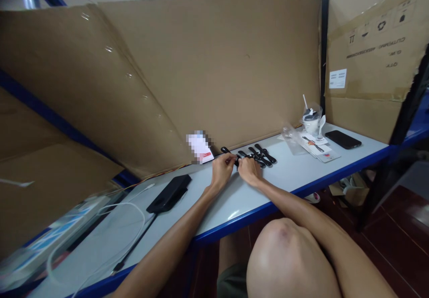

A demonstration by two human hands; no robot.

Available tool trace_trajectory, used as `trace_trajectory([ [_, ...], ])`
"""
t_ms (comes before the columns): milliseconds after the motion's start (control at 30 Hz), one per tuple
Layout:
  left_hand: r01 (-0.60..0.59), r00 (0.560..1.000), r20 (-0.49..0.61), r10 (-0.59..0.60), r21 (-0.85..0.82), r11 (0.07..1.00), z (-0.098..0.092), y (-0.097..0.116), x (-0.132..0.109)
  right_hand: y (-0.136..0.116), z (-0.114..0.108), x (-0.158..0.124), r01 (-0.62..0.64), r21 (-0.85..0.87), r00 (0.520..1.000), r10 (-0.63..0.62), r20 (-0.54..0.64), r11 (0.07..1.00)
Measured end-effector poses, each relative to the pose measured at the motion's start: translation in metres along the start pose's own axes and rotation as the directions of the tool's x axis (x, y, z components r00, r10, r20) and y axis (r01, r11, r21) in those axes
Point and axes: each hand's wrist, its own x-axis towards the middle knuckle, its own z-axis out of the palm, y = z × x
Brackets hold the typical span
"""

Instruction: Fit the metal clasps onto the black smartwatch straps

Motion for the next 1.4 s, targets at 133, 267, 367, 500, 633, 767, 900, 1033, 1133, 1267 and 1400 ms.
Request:
trace_trajectory([
  [133, -0.006, 1.000, 0.014, 0.006, -0.006, 1.000, 0.001, 0.002, -0.001, 0.000, 0.001, 0.001, -0.002, 0.007, 1.000, 0.002, 0.000, 1.000],
  [267, -0.001, 1.000, 0.010, 0.001, -0.005, 1.000, 0.003, -0.003, 0.001, 0.001, 0.001, 0.000, -0.013, 0.013, 1.000, 0.013, -0.001, 1.000],
  [367, -0.008, 1.000, -0.011, 0.008, 0.023, 1.000, 0.003, -0.008, 0.002, 0.001, 0.000, 0.000, -0.016, 0.013, 1.000, 0.016, 0.002, 1.000],
  [500, -0.036, 0.999, 0.011, 0.035, 0.072, 0.997, 0.002, -0.007, 0.001, 0.000, -0.001, 0.000, -0.021, 0.010, 1.000, 0.021, 0.011, 1.000],
  [633, 0.007, 0.999, 0.039, -0.009, 0.048, 0.999, 0.000, 0.001, -0.001, 0.000, 0.000, 0.000, -0.020, 0.006, 1.000, 0.020, 0.010, 1.000],
  [767, 0.027, 0.999, 0.036, -0.028, 0.004, 1.000, -0.001, 0.006, -0.001, 0.000, 0.000, 0.000, 0.001, 0.004, 1.000, -0.001, 0.006, 1.000],
  [900, 0.023, 0.999, 0.030, -0.022, -0.011, 1.000, 0.002, 0.003, -0.001, 0.001, 0.000, 0.001, -0.016, 0.011, 1.000, 0.016, 0.006, 1.000],
  [1033, 0.093, 0.996, -0.004, -0.093, -0.041, 0.995, 0.004, -0.001, 0.000, 0.001, 0.000, 0.001, -0.016, 0.017, 1.000, 0.016, -0.008, 1.000],
  [1133, 0.137, 0.990, -0.011, -0.138, -0.064, 0.989, 0.003, -0.001, 0.001, 0.000, 0.000, 0.001, -0.011, 0.009, 1.000, 0.011, -0.014, 1.000],
  [1267, 0.181, 0.983, -0.023, -0.184, -0.096, 0.979, 0.004, 0.001, 0.001, -0.001, -0.001, -0.001, -0.001, -0.002, 0.999, 0.000, -0.032, 1.000],
  [1400, 0.193, 0.981, -0.005, -0.194, -0.079, 0.978, 0.006, -0.001, -0.001, -0.002, -0.003, -0.002, 0.003, -0.013, 1.000, -0.004, -0.020, 1.000],
])
